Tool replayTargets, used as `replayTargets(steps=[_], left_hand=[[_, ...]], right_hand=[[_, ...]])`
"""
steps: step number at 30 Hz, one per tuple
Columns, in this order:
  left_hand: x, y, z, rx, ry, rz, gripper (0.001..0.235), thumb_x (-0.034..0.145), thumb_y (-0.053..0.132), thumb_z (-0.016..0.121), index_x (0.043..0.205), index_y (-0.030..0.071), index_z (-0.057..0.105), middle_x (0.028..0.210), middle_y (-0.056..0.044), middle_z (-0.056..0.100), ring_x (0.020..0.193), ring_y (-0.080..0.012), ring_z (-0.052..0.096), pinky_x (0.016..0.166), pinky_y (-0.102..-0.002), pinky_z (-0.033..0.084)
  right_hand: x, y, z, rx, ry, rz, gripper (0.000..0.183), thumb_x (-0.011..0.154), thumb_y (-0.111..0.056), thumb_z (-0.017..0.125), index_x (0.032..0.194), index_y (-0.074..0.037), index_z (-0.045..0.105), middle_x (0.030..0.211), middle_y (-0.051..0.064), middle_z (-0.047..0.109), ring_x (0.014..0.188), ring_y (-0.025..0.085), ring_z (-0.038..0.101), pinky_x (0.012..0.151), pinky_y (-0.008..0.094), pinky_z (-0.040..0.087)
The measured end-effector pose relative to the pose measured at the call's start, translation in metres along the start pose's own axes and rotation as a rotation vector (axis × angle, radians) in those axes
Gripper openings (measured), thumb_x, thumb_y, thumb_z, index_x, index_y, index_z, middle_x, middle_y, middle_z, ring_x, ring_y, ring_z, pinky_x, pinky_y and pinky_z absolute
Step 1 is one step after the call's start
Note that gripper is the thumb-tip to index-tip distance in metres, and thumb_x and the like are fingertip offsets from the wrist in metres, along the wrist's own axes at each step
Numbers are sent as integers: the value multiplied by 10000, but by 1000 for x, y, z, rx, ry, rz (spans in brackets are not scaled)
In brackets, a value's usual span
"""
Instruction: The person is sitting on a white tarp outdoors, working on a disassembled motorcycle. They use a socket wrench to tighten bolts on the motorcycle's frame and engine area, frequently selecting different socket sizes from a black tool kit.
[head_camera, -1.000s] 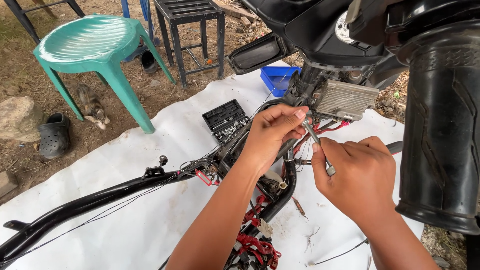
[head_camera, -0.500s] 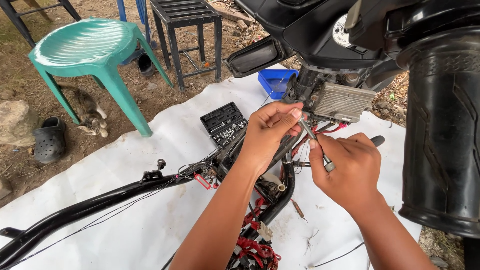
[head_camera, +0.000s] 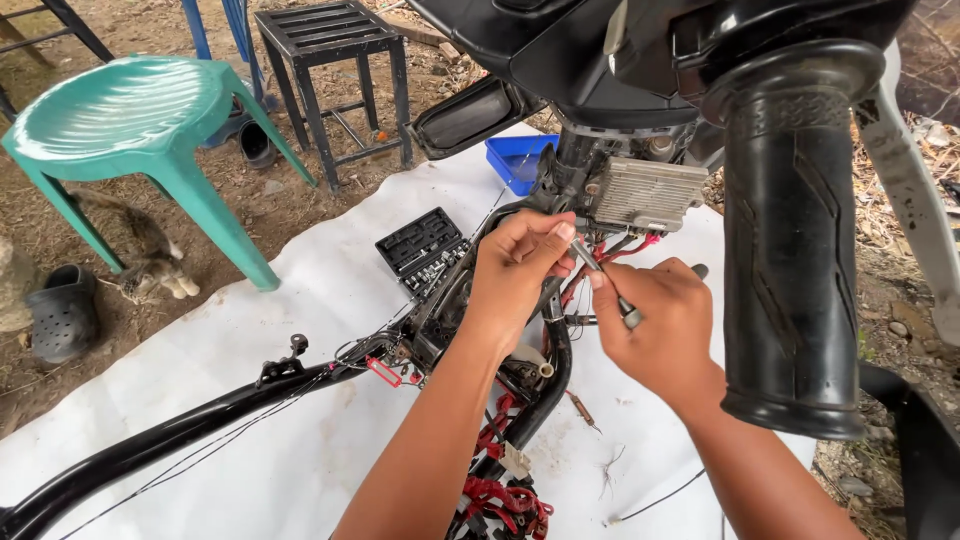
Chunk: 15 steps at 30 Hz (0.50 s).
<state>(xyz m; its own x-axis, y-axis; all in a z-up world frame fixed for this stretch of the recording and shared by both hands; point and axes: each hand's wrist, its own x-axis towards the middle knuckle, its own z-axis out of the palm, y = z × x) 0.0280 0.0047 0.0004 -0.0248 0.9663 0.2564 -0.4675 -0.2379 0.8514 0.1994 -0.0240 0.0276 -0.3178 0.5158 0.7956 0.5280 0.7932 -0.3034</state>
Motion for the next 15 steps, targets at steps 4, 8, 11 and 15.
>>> replayTargets(steps=[4,8,11,15], left_hand=[[-3,-5,4,50,29,9,242,985,173,711,1153,0,724,891,-20,696,765,-86,620,728,-256,531],[-6,-2,12,70,41,5,252,993,193,695,1164,9,716,905,-18,702,770,-86,619,737,-257,533],[-4,-12,13,80,75,-1,260,1003,207,668,1169,10,703,926,-23,724,782,-85,629,750,-257,540],[-6,-17,14,43,107,-28,273,997,201,663,1195,13,668,954,-29,738,842,-81,656,771,-264,545]], right_hand=[[-5,2,3,-162,24,-72,75,933,-69,735,874,-24,727,634,66,653,520,249,567,629,365,404],[-6,3,0,-162,28,-79,78,940,-77,732,879,-32,718,654,61,661,542,246,585,646,369,413],[-11,11,6,-153,36,-67,74,939,-88,727,894,-30,719,698,78,680,564,258,591,652,366,427],[-15,14,14,-131,-7,-58,98,937,-118,739,895,-35,710,709,101,674,563,281,568,664,365,444]])
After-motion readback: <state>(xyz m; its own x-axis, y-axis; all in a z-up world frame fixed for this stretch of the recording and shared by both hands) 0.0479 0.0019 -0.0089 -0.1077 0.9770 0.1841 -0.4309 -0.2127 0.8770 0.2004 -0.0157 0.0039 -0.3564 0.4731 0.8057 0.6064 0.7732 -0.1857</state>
